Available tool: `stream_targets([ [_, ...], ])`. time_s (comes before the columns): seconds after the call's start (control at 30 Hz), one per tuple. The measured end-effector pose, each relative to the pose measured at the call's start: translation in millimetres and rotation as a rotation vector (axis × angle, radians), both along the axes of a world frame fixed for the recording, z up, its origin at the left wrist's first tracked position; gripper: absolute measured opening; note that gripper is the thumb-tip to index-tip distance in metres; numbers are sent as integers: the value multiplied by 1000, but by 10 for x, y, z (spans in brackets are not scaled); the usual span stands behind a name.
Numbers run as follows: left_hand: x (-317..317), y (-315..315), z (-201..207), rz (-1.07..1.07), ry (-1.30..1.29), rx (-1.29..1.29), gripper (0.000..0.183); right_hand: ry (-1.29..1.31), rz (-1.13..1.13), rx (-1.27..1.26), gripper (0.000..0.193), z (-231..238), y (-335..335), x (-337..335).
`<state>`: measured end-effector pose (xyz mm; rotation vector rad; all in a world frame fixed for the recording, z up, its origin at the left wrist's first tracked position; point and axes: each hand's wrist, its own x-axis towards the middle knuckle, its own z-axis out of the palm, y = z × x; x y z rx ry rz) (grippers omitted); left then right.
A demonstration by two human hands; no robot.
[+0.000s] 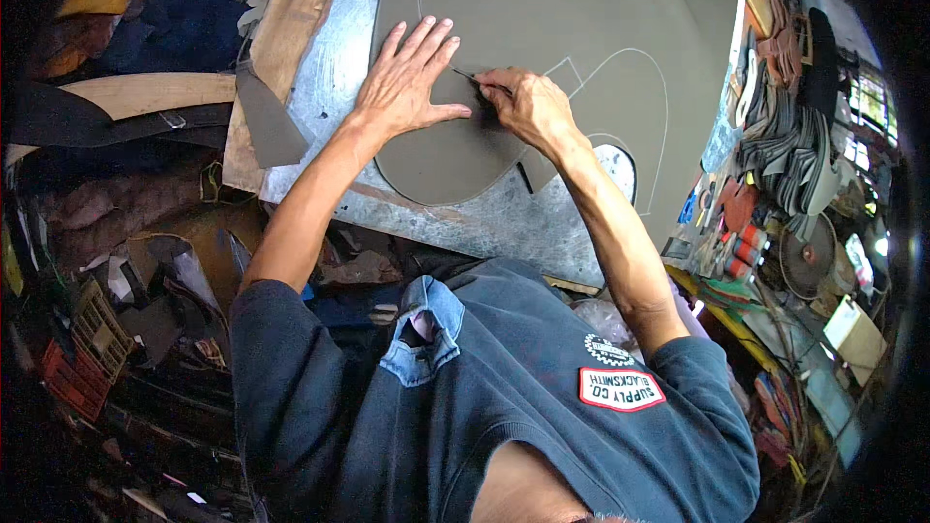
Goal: Trace and cut out shapes from a large sheet of synthetic material using a pattern template and a utility knife.
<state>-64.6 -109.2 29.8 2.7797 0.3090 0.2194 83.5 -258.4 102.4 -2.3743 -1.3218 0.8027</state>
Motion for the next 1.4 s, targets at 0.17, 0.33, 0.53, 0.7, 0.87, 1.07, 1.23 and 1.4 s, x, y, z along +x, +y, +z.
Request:
stream_targets([
  [0.17,-2,0,17,-4,33,13,101,-37,41,-68,23,86,-147,170],
  [0.33,18,-12,16,2,10,-1,98,-22,90,-72,23,43,-207,324],
  [0.53,385,-497,115,103,-25,-99,95,-47,124,-70,22,22,-230,347],
  [0.7,479,-594,47,159,60,-76,95,-8,160,-6,21,13,-252,399],
  [0.87,490,-602,46,151,52,-64,100,-36,217,-38,21,29,-283,531],
  [1.07,489,-598,52,143,61,-59,102,-27,266,3,23,-23,-305,696],
  [1.23,498,-589,53,134,68,-52,102,-9,308,-50,25,2,-279,841],
  [1.4,495,-582,64,134,66,-63,101,-44,336,-30,21,-2,-291,928],
])
